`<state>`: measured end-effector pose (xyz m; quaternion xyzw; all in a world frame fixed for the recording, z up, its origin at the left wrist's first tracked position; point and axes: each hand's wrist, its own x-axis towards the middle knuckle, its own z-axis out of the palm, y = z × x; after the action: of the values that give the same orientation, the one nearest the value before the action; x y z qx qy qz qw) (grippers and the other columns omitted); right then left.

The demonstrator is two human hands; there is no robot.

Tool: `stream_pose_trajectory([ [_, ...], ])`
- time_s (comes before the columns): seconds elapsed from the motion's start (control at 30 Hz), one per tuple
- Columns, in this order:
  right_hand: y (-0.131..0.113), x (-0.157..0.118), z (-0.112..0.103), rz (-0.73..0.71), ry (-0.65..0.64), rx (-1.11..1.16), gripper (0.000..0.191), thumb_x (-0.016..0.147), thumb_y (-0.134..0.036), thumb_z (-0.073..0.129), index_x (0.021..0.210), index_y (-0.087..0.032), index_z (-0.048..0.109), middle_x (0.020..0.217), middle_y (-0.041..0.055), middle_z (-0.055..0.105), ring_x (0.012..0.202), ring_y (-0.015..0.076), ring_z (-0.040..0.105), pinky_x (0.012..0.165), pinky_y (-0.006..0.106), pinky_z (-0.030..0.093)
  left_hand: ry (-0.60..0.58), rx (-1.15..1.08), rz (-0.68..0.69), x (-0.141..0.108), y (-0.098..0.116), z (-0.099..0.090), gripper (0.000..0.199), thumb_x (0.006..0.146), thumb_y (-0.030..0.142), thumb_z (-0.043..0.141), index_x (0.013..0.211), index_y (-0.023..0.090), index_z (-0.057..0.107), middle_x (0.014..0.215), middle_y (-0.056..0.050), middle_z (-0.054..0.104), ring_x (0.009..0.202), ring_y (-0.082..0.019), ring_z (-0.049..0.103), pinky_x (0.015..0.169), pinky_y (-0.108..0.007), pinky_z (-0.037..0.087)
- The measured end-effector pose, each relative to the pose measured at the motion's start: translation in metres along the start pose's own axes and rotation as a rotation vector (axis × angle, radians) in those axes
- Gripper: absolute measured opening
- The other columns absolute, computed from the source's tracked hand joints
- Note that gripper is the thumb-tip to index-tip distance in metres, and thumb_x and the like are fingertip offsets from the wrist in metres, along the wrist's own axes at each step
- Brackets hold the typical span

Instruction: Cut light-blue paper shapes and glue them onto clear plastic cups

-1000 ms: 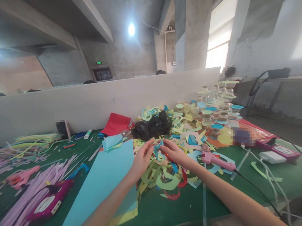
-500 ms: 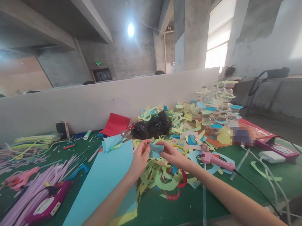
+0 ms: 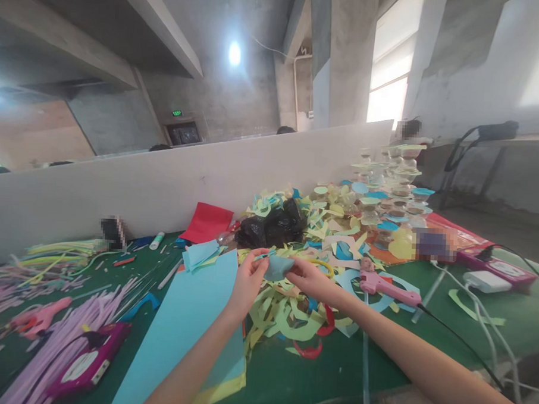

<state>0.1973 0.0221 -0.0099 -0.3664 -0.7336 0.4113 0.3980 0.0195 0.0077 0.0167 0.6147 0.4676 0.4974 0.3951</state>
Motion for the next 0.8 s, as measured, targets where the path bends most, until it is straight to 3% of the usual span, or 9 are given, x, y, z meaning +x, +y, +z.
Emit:
stream_pose_trajectory([
  [0.17, -0.004, 0.000, 0.001, 0.007, 0.003, -0.022, 0.009, 0.087, -0.026, 0.046, 0.081, -0.020, 0.049, 0.075, -0.0006, 0.052, 0.069, 0.0151, 0.049, 0.064, 0.029, 0.037, 0.014, 0.008, 0.028, 0.003, -0.002, -0.001, 0.035, 0.082, 0.044, 0.056, 0.105, 0.019, 0.056, 0.070, 0.002, 0.058, 0.053, -0.009, 0.047, 0.050, -0.021, 0.036],
  [0.33, -0.004, -0.001, -0.001, 0.019, 0.012, -0.066, 0.027, 0.091, -0.042, 0.044, 0.075, -0.020, 0.045, 0.068, -0.0037, 0.041, 0.062, 0.0124, 0.039, 0.057, 0.026, 0.032, -0.002, 0.115, 0.098, 0.008, -0.008, -0.004, 0.027, 0.085, 0.042, 0.053, 0.100, 0.020, 0.058, 0.082, -0.002, 0.063, 0.072, -0.014, 0.057, 0.062, -0.023, 0.043],
  [0.47, -0.006, -0.002, -0.003, -0.014, 0.004, 0.005, 0.033, 0.092, -0.050, 0.045, 0.080, -0.020, 0.051, 0.073, -0.0023, 0.046, 0.065, 0.0126, 0.043, 0.059, 0.026, 0.034, 0.008, 0.281, 0.203, 0.005, -0.008, -0.006, 0.023, 0.090, 0.038, 0.047, 0.097, 0.021, 0.061, 0.096, -0.003, 0.065, 0.084, -0.016, 0.058, 0.074, -0.025, 0.044],
  [0.63, -0.005, -0.001, -0.001, 0.007, -0.020, 0.062, 0.033, 0.088, -0.050, 0.053, 0.076, -0.019, 0.054, 0.068, -0.0034, 0.043, 0.060, 0.0109, 0.039, 0.055, 0.025, 0.031, -0.035, 0.384, 0.215, 0.002, -0.005, -0.006, 0.028, 0.092, 0.044, 0.044, 0.100, 0.022, 0.061, 0.085, -0.001, 0.063, 0.073, -0.014, 0.054, 0.063, -0.024, 0.041],
  [0.8, 0.002, 0.003, -0.006, 0.044, 0.120, -0.009, 0.034, 0.089, -0.051, 0.048, 0.074, -0.020, 0.051, 0.064, -0.0042, 0.043, 0.055, 0.0109, 0.038, 0.052, 0.025, 0.031, 0.024, 0.397, 0.212, 0.011, 0.004, -0.025, 0.035, 0.092, 0.051, 0.040, 0.100, 0.021, 0.058, 0.073, 0.001, 0.055, 0.060, -0.013, 0.049, 0.055, -0.023, 0.038],
])
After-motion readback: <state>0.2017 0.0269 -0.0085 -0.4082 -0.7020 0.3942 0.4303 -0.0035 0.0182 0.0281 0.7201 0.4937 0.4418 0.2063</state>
